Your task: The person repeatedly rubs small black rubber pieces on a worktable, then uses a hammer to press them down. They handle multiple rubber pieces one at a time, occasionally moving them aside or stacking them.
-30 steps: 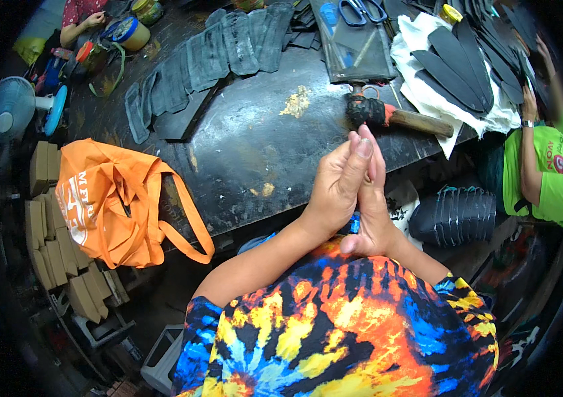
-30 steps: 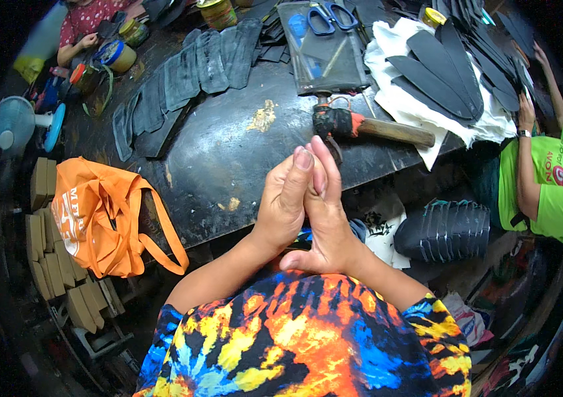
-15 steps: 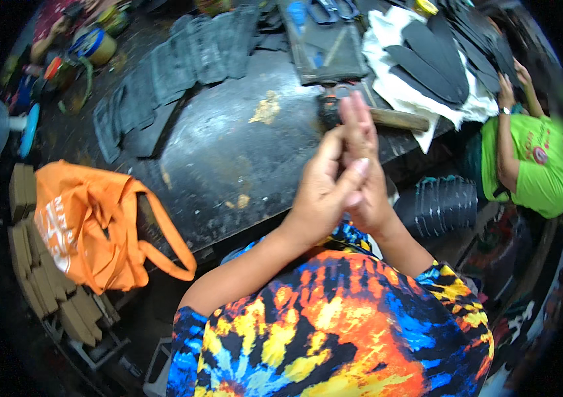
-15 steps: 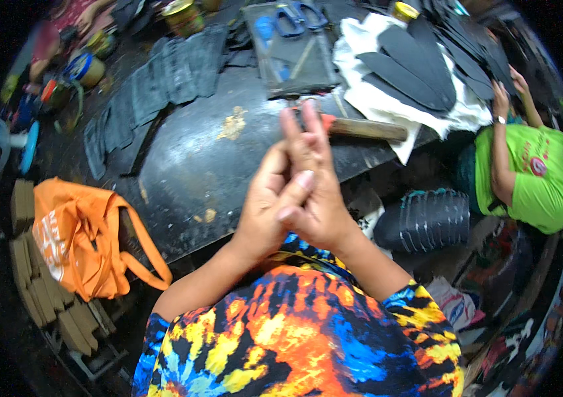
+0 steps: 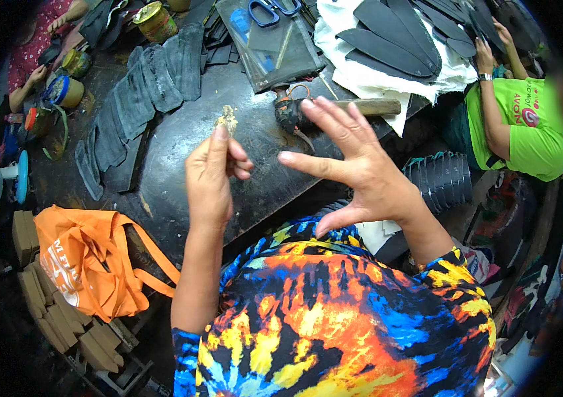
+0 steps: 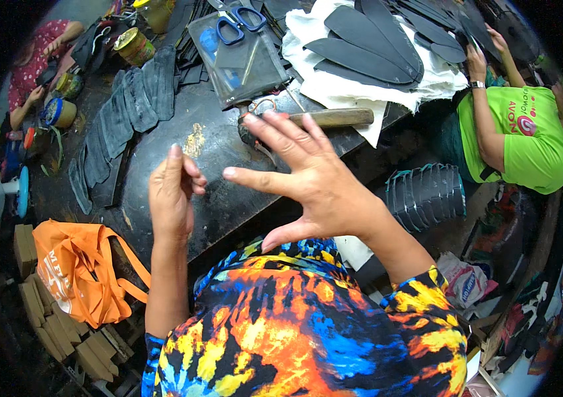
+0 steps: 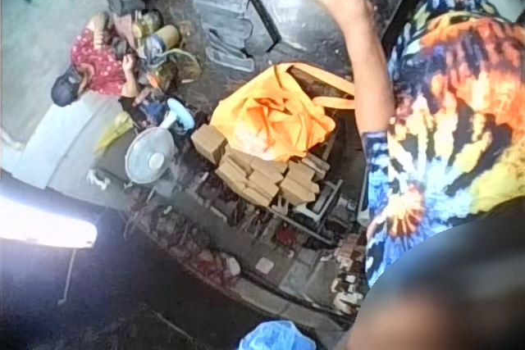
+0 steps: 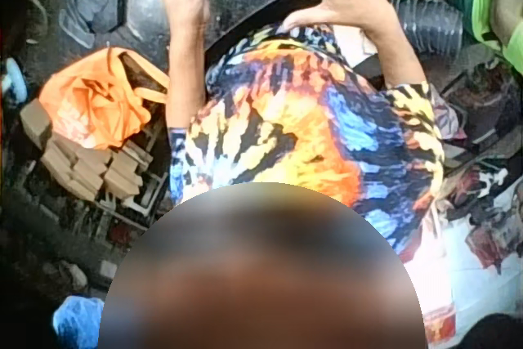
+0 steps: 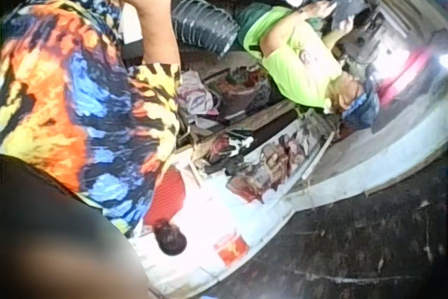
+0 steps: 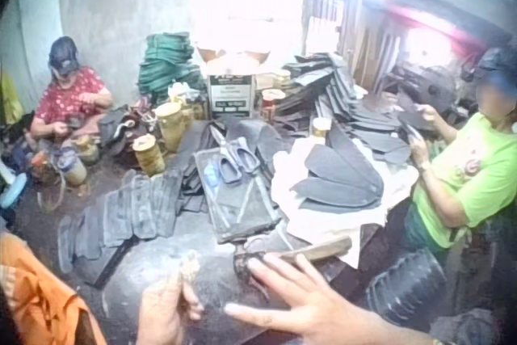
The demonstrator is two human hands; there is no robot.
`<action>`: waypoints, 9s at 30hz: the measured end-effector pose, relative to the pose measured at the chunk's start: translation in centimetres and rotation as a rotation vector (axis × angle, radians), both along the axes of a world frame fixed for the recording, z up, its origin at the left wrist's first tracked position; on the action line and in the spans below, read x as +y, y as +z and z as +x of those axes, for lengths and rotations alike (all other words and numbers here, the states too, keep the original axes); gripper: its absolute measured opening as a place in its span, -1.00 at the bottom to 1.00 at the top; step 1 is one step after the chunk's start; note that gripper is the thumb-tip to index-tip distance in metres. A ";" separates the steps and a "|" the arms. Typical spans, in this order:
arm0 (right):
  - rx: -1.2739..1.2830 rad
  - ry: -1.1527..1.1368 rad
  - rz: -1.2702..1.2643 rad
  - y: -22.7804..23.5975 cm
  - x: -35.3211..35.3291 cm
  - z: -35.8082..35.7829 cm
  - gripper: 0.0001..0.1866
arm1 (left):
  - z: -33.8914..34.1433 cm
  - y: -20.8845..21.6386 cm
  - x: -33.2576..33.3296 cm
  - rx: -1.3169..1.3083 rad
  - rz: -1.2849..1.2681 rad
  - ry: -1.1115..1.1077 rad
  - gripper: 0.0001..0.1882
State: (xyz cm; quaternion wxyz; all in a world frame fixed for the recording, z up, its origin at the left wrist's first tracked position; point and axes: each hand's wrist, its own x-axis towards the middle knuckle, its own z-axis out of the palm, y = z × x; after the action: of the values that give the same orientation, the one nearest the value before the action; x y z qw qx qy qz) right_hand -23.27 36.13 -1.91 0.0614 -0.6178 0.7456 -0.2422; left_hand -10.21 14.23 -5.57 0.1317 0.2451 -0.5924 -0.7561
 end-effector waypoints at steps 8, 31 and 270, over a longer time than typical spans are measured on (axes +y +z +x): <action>0.019 0.071 -0.036 0.3 -1.4 -0.6 -0.08 | -0.1 0.8 0.3 -0.100 -0.050 -0.604 -0.65; -0.147 0.273 -0.208 1.8 -8.2 3.3 0.01 | 1.3 -0.3 0.7 0.399 -0.017 -0.014 -0.72; -0.994 -0.049 -0.291 8.1 -27.2 -6.3 -0.10 | -6.8 -5.1 -27.2 -0.253 -0.633 0.370 -0.44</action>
State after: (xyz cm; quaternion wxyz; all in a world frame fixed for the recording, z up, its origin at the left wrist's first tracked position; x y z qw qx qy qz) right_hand -29.53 8.93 6.15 0.3160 -0.4127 0.5990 -0.6091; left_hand -16.96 -12.98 -10.72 0.2610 0.3865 -0.7537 -0.4630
